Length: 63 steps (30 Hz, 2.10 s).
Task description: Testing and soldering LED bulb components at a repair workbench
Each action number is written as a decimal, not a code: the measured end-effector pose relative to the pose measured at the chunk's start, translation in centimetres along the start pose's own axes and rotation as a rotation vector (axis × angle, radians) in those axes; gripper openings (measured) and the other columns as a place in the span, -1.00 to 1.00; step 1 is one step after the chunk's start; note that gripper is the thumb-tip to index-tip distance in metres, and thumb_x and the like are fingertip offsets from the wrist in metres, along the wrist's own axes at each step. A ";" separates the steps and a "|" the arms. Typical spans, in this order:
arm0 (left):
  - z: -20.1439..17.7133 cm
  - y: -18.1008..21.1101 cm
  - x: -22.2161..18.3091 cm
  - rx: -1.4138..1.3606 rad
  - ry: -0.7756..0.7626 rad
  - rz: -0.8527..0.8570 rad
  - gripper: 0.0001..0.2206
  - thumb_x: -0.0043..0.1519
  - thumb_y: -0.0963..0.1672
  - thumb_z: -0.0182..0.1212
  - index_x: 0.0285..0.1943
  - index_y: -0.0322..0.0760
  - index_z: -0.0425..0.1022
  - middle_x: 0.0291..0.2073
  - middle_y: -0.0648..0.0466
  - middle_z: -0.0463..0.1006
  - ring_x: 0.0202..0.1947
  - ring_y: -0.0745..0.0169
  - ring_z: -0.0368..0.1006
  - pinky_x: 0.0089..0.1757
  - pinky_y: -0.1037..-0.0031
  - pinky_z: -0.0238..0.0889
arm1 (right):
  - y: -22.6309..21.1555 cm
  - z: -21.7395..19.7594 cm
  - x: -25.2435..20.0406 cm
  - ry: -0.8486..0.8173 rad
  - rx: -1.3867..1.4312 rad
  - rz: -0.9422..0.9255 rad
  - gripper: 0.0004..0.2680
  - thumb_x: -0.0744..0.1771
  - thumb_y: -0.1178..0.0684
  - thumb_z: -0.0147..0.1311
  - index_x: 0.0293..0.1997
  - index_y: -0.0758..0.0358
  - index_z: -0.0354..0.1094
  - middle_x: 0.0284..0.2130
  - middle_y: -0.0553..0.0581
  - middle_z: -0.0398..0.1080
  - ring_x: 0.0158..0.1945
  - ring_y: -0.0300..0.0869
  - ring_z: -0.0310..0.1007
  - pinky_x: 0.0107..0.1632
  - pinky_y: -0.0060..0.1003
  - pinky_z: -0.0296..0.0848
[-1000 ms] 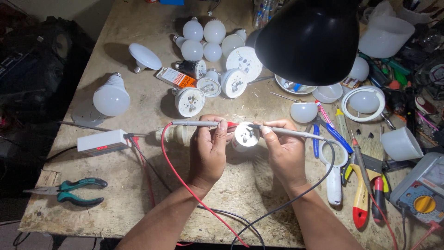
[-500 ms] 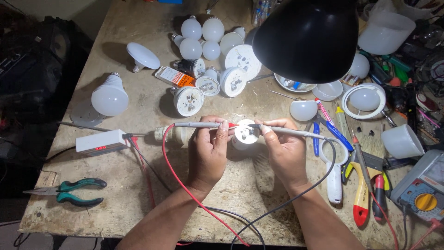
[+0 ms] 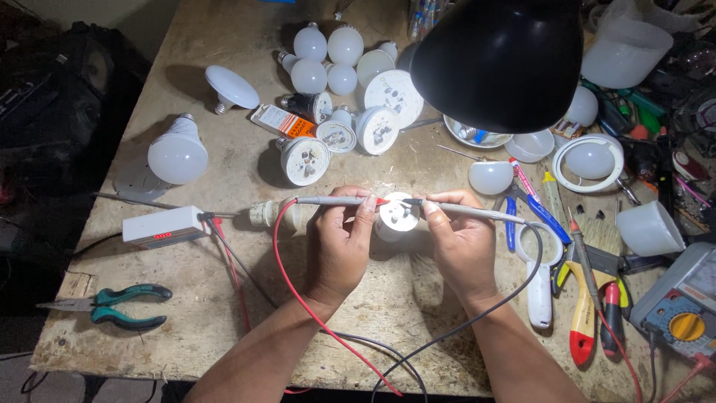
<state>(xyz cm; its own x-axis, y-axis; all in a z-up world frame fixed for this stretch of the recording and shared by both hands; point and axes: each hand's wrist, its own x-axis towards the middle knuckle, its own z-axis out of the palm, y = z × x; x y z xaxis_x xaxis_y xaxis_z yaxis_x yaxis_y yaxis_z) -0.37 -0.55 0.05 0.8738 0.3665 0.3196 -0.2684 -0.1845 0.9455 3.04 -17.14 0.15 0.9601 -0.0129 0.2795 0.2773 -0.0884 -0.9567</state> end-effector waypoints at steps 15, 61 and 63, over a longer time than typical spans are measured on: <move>-0.1 0.4 0.3 0.015 0.004 0.049 -0.91 0.33 -0.17 0.19 -0.19 -0.35 0.50 -0.34 -0.14 0.61 -0.27 -0.04 0.66 -0.38 0.34 0.57 | 0.4 -0.3 0.3 -0.021 -0.033 0.001 -0.92 0.35 0.24 0.12 -0.14 0.45 0.41 -0.25 0.37 0.56 -0.11 -0.11 0.57 -0.06 -0.22 0.62; -0.1 0.2 0.0 0.105 0.041 0.198 -0.88 0.35 -0.14 0.06 -0.16 -0.24 0.50 -0.25 0.10 0.62 -0.22 0.06 0.55 -0.25 0.37 0.40 | 0.4 -0.5 -0.3 -0.001 -0.252 -0.047 -0.97 0.42 0.18 0.09 -0.08 0.27 0.39 -0.19 0.11 0.47 -0.12 -0.25 0.47 0.04 -0.44 0.46; -0.1 -0.1 0.0 0.118 0.051 0.208 -0.88 0.34 -0.14 0.08 -0.17 -0.25 0.51 -0.24 0.10 0.63 -0.22 0.05 0.55 -0.22 0.36 0.39 | 0.8 -0.6 -0.2 0.002 -0.243 -0.048 -0.97 0.41 0.18 0.10 -0.08 0.27 0.39 -0.19 0.11 0.47 -0.12 -0.26 0.46 0.04 -0.44 0.46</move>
<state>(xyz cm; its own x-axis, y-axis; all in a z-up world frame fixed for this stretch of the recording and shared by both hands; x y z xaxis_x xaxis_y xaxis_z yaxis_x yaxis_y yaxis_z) -0.34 -0.46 -0.02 0.7823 0.3543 0.5124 -0.3887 -0.3652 0.8459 3.02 -17.81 -0.61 0.9460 -0.0045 0.3240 0.3049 -0.3261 -0.8948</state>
